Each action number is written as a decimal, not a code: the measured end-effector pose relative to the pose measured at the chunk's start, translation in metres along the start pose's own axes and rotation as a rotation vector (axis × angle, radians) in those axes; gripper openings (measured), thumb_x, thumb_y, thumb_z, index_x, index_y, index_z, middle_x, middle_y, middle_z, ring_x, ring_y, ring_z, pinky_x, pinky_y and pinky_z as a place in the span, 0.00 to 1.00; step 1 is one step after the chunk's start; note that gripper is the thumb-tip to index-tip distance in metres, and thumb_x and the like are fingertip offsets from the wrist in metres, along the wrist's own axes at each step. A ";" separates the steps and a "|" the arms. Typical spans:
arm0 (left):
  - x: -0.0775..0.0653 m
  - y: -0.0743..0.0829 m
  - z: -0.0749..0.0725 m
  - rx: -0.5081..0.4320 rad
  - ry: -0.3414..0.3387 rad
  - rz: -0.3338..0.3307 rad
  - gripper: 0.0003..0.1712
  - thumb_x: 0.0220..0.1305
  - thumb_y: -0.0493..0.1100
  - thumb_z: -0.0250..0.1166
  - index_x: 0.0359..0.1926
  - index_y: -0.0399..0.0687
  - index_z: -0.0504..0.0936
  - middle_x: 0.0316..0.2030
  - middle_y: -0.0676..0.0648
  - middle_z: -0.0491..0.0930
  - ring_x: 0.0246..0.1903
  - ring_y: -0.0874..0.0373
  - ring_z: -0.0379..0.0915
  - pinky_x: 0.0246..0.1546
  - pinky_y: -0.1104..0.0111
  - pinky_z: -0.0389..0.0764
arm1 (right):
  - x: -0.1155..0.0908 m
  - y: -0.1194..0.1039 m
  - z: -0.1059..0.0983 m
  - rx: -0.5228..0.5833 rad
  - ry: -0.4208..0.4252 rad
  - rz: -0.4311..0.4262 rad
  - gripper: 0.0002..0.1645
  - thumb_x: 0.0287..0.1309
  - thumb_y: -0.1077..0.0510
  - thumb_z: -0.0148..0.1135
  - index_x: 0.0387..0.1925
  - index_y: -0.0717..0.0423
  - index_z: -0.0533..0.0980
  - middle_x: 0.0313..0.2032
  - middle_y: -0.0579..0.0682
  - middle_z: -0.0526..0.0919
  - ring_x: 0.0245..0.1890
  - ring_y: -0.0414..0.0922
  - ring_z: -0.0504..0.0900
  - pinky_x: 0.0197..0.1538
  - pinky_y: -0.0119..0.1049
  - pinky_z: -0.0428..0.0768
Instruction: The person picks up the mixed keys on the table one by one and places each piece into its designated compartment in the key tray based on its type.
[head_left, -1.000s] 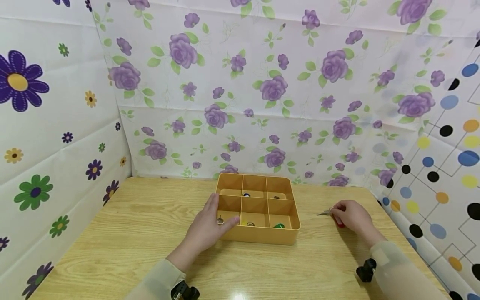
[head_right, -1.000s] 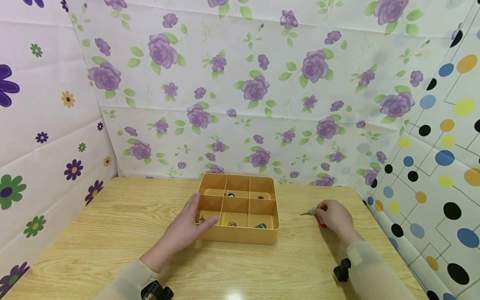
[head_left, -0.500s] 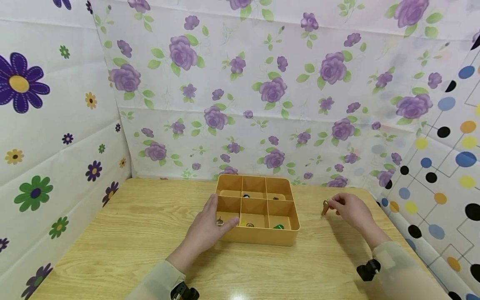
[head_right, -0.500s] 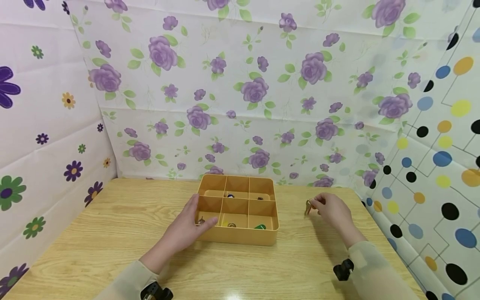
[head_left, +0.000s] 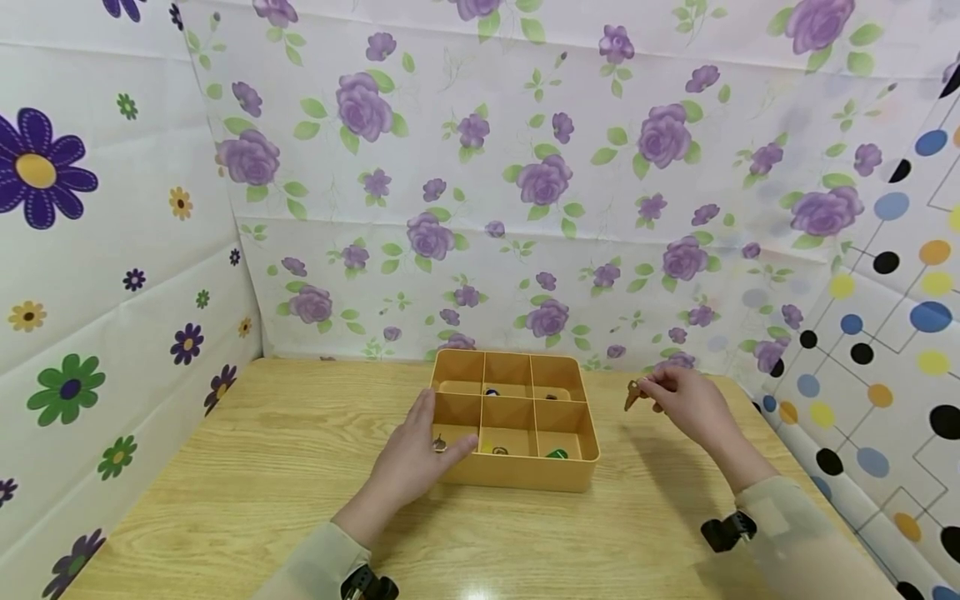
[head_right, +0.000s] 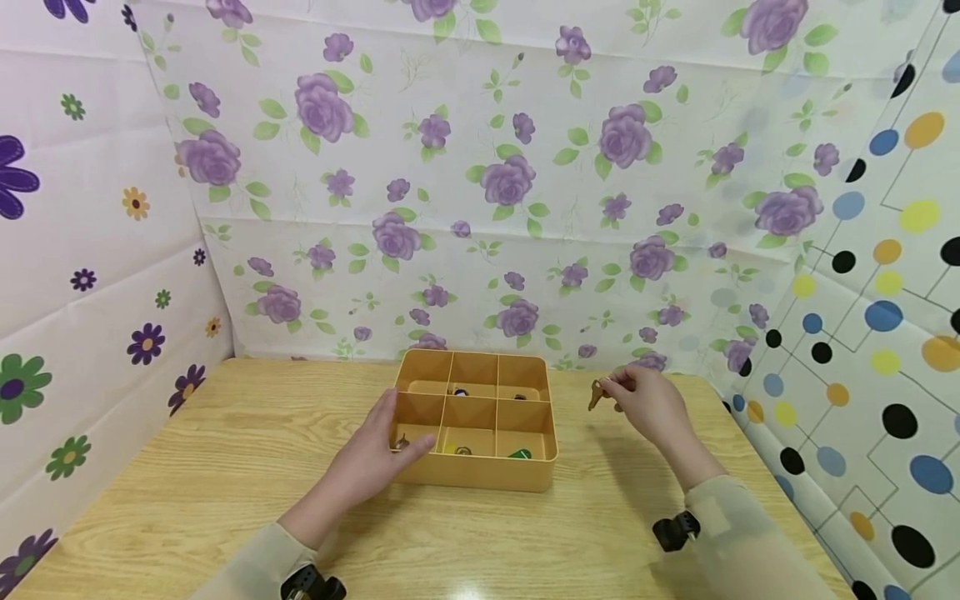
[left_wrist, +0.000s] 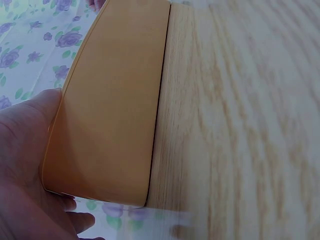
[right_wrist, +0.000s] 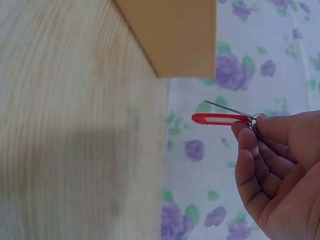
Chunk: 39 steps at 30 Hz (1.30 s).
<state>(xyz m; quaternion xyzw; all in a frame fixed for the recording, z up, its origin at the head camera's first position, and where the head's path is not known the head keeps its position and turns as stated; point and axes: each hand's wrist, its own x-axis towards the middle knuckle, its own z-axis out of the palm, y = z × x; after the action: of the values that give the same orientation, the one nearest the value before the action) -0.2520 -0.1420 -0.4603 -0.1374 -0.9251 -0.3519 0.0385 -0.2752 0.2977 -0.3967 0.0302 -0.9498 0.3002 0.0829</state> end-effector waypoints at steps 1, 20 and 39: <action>0.000 0.000 0.000 0.000 0.002 0.000 0.68 0.74 0.74 0.66 0.89 0.35 0.43 0.88 0.36 0.43 0.80 0.27 0.57 0.76 0.34 0.64 | 0.000 -0.004 0.000 0.001 0.006 -0.005 0.19 0.84 0.45 0.62 0.51 0.56 0.86 0.40 0.49 0.89 0.36 0.45 0.87 0.38 0.43 0.83; -0.002 -0.001 0.000 -0.003 0.000 -0.006 0.69 0.73 0.76 0.65 0.89 0.36 0.43 0.88 0.36 0.43 0.79 0.26 0.58 0.75 0.33 0.65 | 0.008 -0.059 0.006 0.104 0.041 -0.089 0.17 0.82 0.46 0.65 0.50 0.55 0.86 0.34 0.48 0.88 0.34 0.47 0.86 0.38 0.45 0.82; 0.000 -0.002 0.000 0.002 0.001 0.003 0.69 0.73 0.76 0.65 0.89 0.36 0.43 0.88 0.36 0.43 0.80 0.26 0.56 0.77 0.33 0.62 | 0.023 -0.113 0.024 0.121 -0.001 -0.144 0.14 0.82 0.49 0.66 0.49 0.56 0.87 0.37 0.48 0.90 0.33 0.45 0.86 0.36 0.43 0.82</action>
<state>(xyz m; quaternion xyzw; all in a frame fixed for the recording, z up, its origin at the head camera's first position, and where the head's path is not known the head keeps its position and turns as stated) -0.2525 -0.1436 -0.4613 -0.1384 -0.9253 -0.3508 0.0395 -0.2890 0.1915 -0.3487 0.1034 -0.9254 0.3501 0.1020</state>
